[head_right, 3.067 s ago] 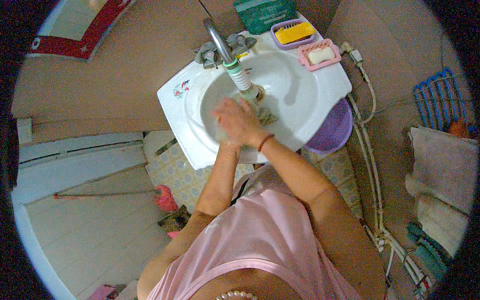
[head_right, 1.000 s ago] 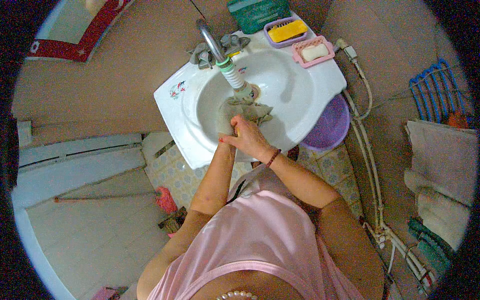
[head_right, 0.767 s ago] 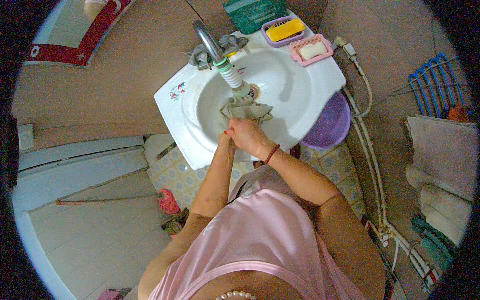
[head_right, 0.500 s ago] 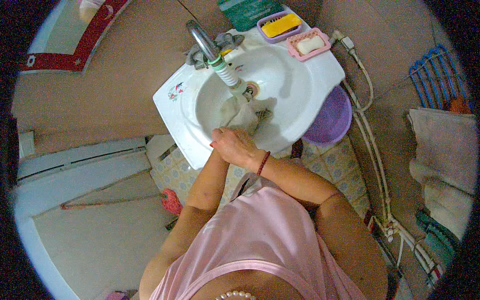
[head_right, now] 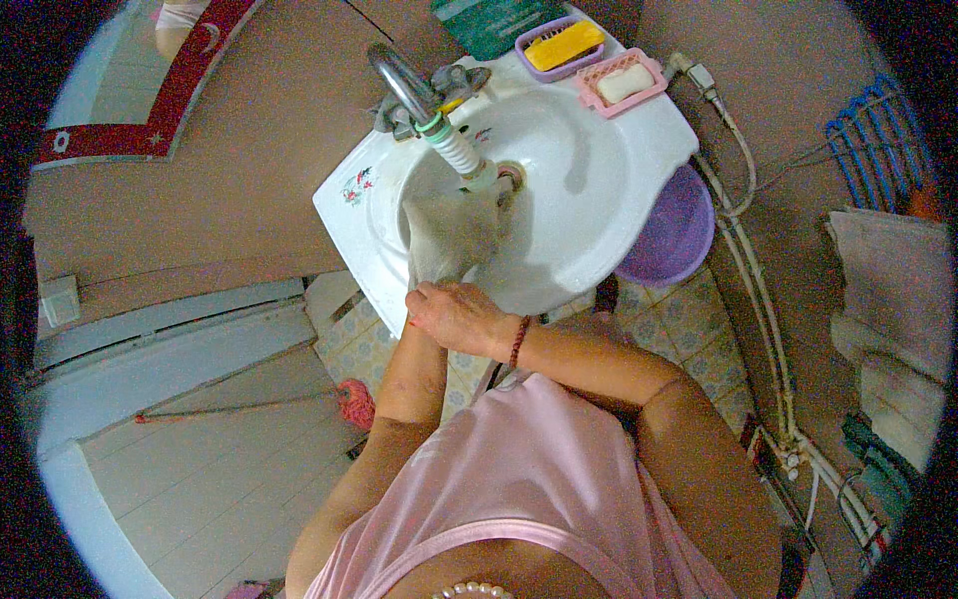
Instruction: The person washes a piece of cloth by hand in a bathroom sink, applying soap from a bar and scrubbing the fabric under running water.
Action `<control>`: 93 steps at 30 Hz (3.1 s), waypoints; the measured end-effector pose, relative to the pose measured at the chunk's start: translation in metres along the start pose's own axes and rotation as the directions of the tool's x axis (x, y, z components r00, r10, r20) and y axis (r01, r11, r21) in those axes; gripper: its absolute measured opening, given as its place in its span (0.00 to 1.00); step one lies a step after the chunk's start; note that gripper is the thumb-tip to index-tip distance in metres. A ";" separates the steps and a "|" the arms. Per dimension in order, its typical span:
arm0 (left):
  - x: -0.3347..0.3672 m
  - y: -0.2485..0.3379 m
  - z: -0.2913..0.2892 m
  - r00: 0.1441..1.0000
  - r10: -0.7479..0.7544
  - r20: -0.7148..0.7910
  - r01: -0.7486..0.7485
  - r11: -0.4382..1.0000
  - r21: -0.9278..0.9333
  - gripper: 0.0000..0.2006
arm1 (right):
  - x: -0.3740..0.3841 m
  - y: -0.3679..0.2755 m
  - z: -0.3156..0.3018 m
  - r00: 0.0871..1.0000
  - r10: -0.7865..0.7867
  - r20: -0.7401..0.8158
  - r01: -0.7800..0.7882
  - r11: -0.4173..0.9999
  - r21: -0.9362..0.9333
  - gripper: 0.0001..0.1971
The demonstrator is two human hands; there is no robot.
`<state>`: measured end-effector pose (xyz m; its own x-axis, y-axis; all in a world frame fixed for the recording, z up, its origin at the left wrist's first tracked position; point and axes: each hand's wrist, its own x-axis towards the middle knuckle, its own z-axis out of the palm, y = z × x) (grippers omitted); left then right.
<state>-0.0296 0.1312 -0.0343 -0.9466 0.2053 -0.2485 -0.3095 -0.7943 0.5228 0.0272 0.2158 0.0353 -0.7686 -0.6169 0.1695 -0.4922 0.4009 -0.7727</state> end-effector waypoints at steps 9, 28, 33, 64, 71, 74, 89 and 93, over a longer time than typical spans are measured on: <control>-0.001 -0.011 0.022 1.000 0.014 0.017 -0.008 0.955 -0.298 0.24 | 0.037 0.079 -0.001 0.899 0.152 -0.411 -0.265 0.936 -0.233 0.18; -0.011 -0.024 -0.049 0.965 0.161 -0.207 -0.143 0.985 0.101 0.18 | 0.027 0.065 0.037 0.887 0.213 -0.409 -0.155 0.973 0.172 0.18; 0.000 -0.018 0.014 0.998 0.001 0.069 0.015 0.971 -0.237 0.20 | 0.059 0.106 -0.006 0.872 0.476 -0.113 -0.459 0.876 0.149 0.15; -0.001 0.002 0.040 0.866 0.241 0.438 -0.271 -0.511 0.816 0.14 | 0.019 0.197 -0.006 0.754 0.655 0.047 0.183 -0.278 0.943 0.07; -0.001 -0.011 0.017 0.911 0.379 0.164 -0.158 -0.045 0.986 0.12 | 0.031 0.069 0.007 0.911 0.399 -0.102 -0.329 0.854 0.403 0.12; -0.002 -0.018 0.019 0.919 0.367 0.146 -0.162 0.014 0.987 0.12 | 0.036 0.067 0.007 0.914 0.397 -0.086 -0.352 0.878 0.324 0.11; -0.012 -0.007 0.012 0.944 0.277 0.178 -0.179 -0.024 0.984 0.09 | 0.036 0.065 0.021 0.945 0.326 -0.033 -0.304 0.908 0.289 0.07; -0.013 -0.002 0.010 0.945 0.244 0.219 -0.199 -0.103 0.975 0.08 | 0.037 0.035 0.021 0.966 0.258 -0.023 -0.245 0.938 0.245 0.09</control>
<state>-0.0171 0.1354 -0.0242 -0.9895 0.1257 0.0711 0.1328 0.5983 0.7902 -0.0095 0.1925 0.0017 -0.8785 -0.4773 -0.0217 -0.1736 0.3613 -0.9162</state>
